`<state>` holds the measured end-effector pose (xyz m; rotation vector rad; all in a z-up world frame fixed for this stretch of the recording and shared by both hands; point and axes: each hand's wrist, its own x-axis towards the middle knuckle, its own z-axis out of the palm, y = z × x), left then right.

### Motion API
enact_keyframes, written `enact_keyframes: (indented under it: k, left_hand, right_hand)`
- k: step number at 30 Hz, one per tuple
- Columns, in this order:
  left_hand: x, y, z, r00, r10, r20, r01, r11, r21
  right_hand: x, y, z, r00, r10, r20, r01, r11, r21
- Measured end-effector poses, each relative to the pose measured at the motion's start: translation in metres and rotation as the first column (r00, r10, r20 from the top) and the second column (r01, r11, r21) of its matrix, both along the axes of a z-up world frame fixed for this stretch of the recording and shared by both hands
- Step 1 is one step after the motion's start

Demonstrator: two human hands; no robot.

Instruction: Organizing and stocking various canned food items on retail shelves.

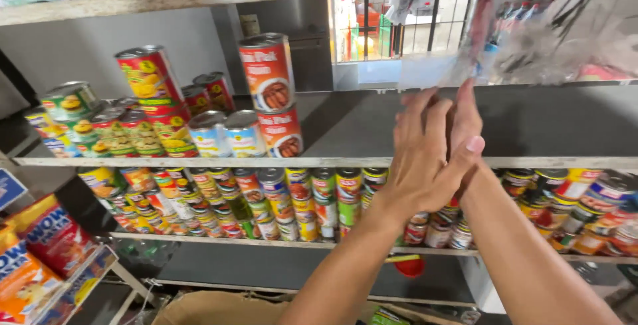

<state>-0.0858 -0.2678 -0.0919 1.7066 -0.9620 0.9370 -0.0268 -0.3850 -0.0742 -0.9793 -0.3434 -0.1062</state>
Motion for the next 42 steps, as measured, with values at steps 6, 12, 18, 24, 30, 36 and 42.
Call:
enact_keyframes:
  k: [6, 12, 18, 24, 30, 36, 42]
  left_hand:
    - [0.030, -0.105, -0.005, 0.988, 0.083, 0.127, -0.103, 0.982, 0.161]
    - [0.050, -0.221, 0.006, 0.924, 0.326, 0.198, -0.371, 0.890, 0.265]
    - [0.050, -0.350, 0.015, 0.940, 0.222, -0.258, -0.118, 0.923, 0.367]
    - [0.055, -0.484, -0.004, 0.863, -0.181, -0.472, 0.276, 0.951, 0.140]
    - [0.069, -0.541, -0.012, 0.749, -0.325, -0.578, 0.379, 0.925, -0.028]
    - [0.083, -0.552, -0.023, 0.802, -0.250, -0.542, 0.365, 0.924, 0.114]
    - [0.082, -0.539, -0.010, 0.818, -0.219, -0.532, 0.387, 0.893, 0.227]
  right_hand:
    - [-0.039, -0.092, 0.014, 0.980, 0.198, -0.020, -0.194, 0.972, 0.131]
    - [-0.074, -0.229, 0.008, 0.977, 0.194, 0.084, -0.202, 0.974, 0.103]
    - [-0.113, -0.364, 0.031, 0.511, -0.718, 0.473, 0.805, 0.207, -0.556]
    - [-0.135, -0.488, 0.031, 0.185, -0.504, 0.844, 0.831, -0.378, -0.408]
    - [-0.136, -0.514, 0.043, 0.297, -0.239, 0.924, 0.780, -0.498, -0.380]
    - [-0.121, -0.484, 0.071, 0.622, -0.476, 0.622, 0.301, -0.588, -0.750]
    - [-0.100, -0.496, 0.054, 0.606, -0.504, 0.615, 0.315, -0.557, -0.768]
